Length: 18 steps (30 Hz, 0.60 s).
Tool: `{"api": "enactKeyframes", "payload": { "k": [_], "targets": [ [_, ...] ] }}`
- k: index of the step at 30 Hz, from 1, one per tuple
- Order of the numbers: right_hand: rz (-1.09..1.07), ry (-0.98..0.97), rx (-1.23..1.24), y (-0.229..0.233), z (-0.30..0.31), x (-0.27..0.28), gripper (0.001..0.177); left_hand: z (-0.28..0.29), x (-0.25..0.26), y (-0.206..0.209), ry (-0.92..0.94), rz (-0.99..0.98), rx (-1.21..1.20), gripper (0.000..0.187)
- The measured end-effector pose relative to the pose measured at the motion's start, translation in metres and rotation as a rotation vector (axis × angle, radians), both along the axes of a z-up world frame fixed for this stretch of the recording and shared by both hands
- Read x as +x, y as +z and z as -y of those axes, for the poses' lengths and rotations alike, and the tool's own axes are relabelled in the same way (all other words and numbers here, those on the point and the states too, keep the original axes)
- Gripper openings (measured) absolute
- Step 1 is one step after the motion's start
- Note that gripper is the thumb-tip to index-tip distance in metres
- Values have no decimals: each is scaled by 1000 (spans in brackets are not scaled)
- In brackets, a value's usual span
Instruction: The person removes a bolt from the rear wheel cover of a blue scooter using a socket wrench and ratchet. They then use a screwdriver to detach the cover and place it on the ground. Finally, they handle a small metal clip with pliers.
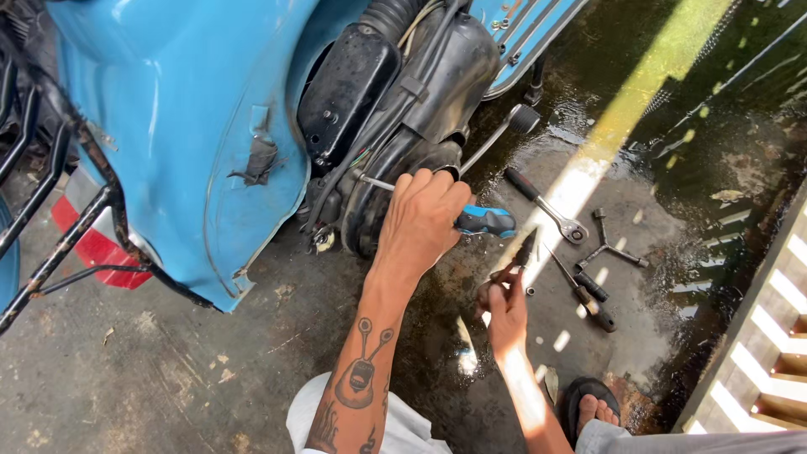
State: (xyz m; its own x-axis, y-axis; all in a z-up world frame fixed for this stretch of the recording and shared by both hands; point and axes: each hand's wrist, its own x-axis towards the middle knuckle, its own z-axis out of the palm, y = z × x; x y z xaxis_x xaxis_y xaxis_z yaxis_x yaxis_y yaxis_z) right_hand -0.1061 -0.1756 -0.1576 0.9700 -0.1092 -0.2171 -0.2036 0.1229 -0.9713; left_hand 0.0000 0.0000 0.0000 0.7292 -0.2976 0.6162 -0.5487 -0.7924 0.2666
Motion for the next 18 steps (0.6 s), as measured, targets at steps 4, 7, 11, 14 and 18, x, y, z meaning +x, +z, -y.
{"api": "enactKeyframes", "payload": {
  "k": [4, 7, 11, 14, 18],
  "targets": [
    [114, -158, 98, 53, -2, 15, 27, -6, -8, 3, -33, -38, 13, 56],
    [-88, -317, 136, 88, 2, 22, 20, -6, -5, 1, -14, -18, 33, 53],
    [270, -289, 10, 84, -22, -2, 24, -8, -12, 5, -15, -49, 61, 55],
    [258, -214, -13, 95, -40, -9, 26, -10, -13, 9, 9, -57, 77, 55],
    [174, -490, 286, 86, -32, -4, 25, -11, -15, 8, -10, -52, 79, 56]
  ]
}}
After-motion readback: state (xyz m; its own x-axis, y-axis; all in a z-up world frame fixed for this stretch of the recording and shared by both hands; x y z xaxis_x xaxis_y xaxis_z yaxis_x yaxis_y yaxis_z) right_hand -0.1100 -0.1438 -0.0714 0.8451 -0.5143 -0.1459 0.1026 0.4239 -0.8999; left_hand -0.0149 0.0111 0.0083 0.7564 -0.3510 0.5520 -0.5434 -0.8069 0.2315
